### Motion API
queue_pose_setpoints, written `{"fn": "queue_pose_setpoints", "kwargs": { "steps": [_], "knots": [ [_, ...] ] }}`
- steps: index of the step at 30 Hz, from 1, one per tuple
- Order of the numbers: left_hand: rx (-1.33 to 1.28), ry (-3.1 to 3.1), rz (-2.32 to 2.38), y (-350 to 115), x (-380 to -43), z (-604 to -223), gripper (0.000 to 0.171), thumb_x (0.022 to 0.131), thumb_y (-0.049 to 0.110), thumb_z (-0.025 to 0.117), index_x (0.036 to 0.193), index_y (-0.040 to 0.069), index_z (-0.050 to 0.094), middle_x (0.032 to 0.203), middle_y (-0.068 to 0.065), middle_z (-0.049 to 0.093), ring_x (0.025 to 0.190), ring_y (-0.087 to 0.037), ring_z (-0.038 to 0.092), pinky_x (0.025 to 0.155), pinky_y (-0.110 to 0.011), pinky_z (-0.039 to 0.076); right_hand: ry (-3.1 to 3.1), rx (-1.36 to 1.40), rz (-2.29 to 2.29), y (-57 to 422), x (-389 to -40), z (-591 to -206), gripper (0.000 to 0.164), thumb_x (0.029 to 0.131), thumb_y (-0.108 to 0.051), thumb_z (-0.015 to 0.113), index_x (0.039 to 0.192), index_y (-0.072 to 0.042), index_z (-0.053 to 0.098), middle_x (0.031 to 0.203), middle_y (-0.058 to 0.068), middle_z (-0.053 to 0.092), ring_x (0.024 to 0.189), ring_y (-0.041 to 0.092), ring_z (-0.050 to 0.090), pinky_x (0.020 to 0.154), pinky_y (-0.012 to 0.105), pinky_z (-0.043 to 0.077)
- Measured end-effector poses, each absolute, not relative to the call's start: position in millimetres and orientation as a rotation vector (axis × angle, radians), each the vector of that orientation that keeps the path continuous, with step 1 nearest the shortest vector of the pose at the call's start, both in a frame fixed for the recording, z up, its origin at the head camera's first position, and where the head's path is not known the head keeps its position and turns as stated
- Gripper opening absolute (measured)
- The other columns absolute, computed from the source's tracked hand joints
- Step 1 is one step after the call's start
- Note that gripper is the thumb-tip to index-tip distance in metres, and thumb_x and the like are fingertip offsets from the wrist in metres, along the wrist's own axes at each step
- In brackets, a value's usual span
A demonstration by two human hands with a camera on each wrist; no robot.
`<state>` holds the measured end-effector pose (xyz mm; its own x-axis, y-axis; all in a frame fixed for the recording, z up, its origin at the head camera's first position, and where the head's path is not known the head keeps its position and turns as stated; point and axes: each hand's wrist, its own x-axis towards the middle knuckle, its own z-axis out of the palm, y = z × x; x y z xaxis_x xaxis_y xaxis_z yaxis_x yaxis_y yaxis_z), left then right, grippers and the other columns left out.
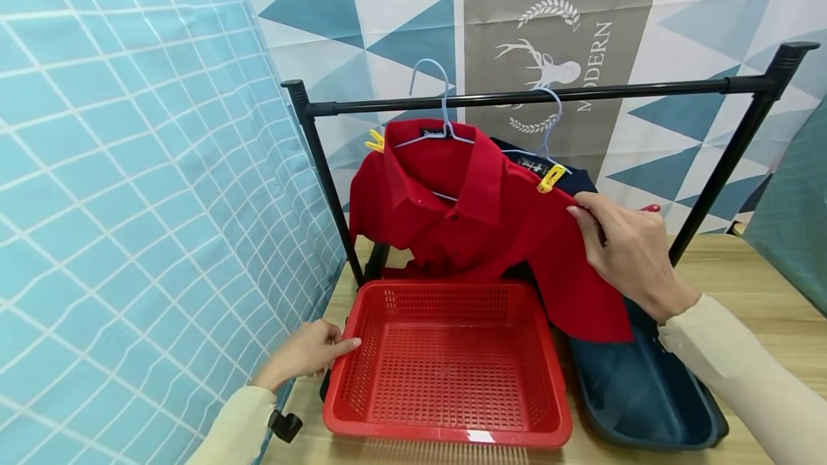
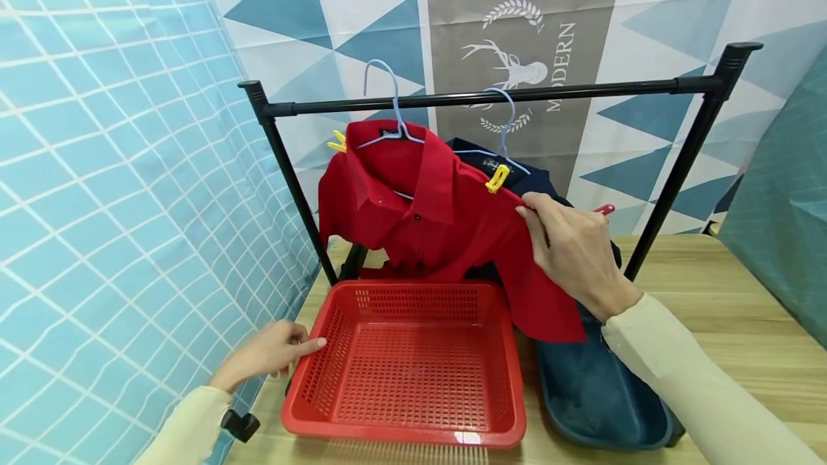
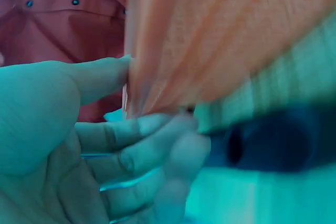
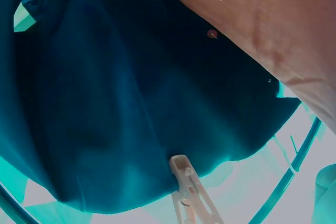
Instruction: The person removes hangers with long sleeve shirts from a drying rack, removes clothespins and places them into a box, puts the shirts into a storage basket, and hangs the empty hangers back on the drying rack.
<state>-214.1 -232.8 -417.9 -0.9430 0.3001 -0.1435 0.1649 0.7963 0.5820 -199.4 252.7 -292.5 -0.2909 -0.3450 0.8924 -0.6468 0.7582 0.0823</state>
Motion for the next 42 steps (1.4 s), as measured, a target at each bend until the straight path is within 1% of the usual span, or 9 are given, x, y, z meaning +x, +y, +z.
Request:
{"fn": "queue_pose_setpoints", "kwargs": {
  "steps": [4, 10, 13, 22, 27, 31, 34, 37, 42],
  "knots": [
    [0.293, 2.473, 1.181, -238.8, -211.9, -425.4, 0.038, 0.103, 0.035, 0.064, 0.080, 0.004, 0.065, 0.061, -0.009, 0.062, 0.046, -0.017, 0.060, 0.046, -0.034, 0.053, -1.871, 0.747, 0.350, 252.3, -195.8, -289.3, 0.046, 0.110, -0.035, 0.047, 0.111, 0.007, 0.066, 0.089, 0.023, 0.072, 0.060, 0.033, 0.068, 0.052, 0.050, 0.055],
    [0.324, 2.129, 1.474, -256.3, -213.0, -432.2, 0.031, 0.105, 0.018, 0.061, 0.111, -0.012, 0.065, 0.084, -0.020, 0.071, 0.059, -0.020, 0.067, 0.057, -0.035, 0.059, -1.897, 0.717, 0.337, 255.7, -188.0, -286.7, 0.051, 0.110, -0.038, 0.045, 0.111, 0.007, 0.067, 0.091, 0.022, 0.073, 0.061, 0.032, 0.069, 0.054, 0.049, 0.056],
    [0.329, 2.024, 1.513, -261.9, -212.3, -434.3, 0.034, 0.104, 0.017, 0.064, 0.118, -0.013, 0.063, 0.089, -0.021, 0.072, 0.063, -0.020, 0.070, 0.060, -0.035, 0.060, -1.862, 0.705, 0.328, 259.0, -185.9, -285.8, 0.050, 0.110, -0.038, 0.046, 0.107, 0.007, 0.068, 0.089, 0.020, 0.073, 0.057, 0.027, 0.066, 0.051, 0.045, 0.053],
    [0.305, 2.005, 1.515, -262.0, -206.8, -439.8, 0.031, 0.104, 0.020, 0.063, 0.108, -0.011, 0.066, 0.076, -0.016, 0.070, 0.057, -0.017, 0.067, 0.056, -0.033, 0.059, -1.820, 0.706, 0.445, 268.3, -176.0, -280.0, 0.056, 0.109, -0.042, 0.050, 0.106, 0.011, 0.066, 0.080, 0.018, 0.069, 0.051, 0.012, 0.047, 0.058, 0.010, 0.042],
    [0.253, 2.073, 1.546, -258.9, -206.7, -440.8, 0.030, 0.104, 0.019, 0.061, 0.108, -0.011, 0.066, 0.072, -0.014, 0.068, 0.053, -0.016, 0.065, 0.053, -0.032, 0.057, -1.866, 0.688, 0.569, 271.2, -166.0, -278.0, 0.052, 0.107, -0.038, 0.055, 0.112, 0.013, 0.067, 0.080, 0.017, 0.068, 0.057, -0.001, 0.042, 0.059, 0.007, 0.038],
    [0.222, 2.108, 1.548, -257.3, -206.9, -440.3, 0.031, 0.104, 0.019, 0.062, 0.110, -0.011, 0.066, 0.073, -0.015, 0.068, 0.052, -0.014, 0.063, 0.050, -0.030, 0.056, -1.928, 0.626, 0.699, 273.3, -157.4, -276.8, 0.025, 0.102, -0.010, 0.065, 0.117, 0.011, 0.068, 0.079, 0.009, 0.065, 0.059, -0.006, 0.043, 0.058, 0.007, 0.040],
    [0.212, 2.125, 1.540, -256.3, -206.6, -439.5, 0.032, 0.104, 0.020, 0.062, 0.111, -0.011, 0.066, 0.074, -0.016, 0.069, 0.052, -0.013, 0.063, 0.049, -0.028, 0.054, -1.987, 0.558, 0.810, 273.9, -150.2, -274.4, 0.024, 0.095, 0.008, 0.067, 0.119, 0.008, 0.068, 0.084, -0.002, 0.064, 0.059, -0.005, 0.051, 0.060, 0.007, 0.044],
    [0.206, 2.145, 1.528, -255.2, -205.9, -438.4, 0.033, 0.105, 0.022, 0.061, 0.108, -0.010, 0.067, 0.074, -0.016, 0.070, 0.051, -0.014, 0.063, 0.048, -0.028, 0.054, -2.034, 0.499, 0.906, 273.9, -143.2, -271.3, 0.024, 0.095, 0.010, 0.065, 0.119, 0.006, 0.068, 0.087, -0.010, 0.064, 0.060, -0.002, 0.057, 0.059, 0.008, 0.048],
    [0.202, 2.173, 1.491, -253.8, -203.1, -436.6, 0.036, 0.105, 0.028, 0.061, 0.090, -0.004, 0.066, 0.070, -0.015, 0.068, 0.050, -0.017, 0.064, 0.047, -0.030, 0.054, -2.094, 0.424, 0.977, 273.6, -132.2, -270.2, 0.021, 0.099, 0.003, 0.064, 0.120, 0.002, 0.069, 0.083, -0.011, 0.064, 0.057, 0.001, 0.057, 0.053, 0.011, 0.047]
  ]
}}
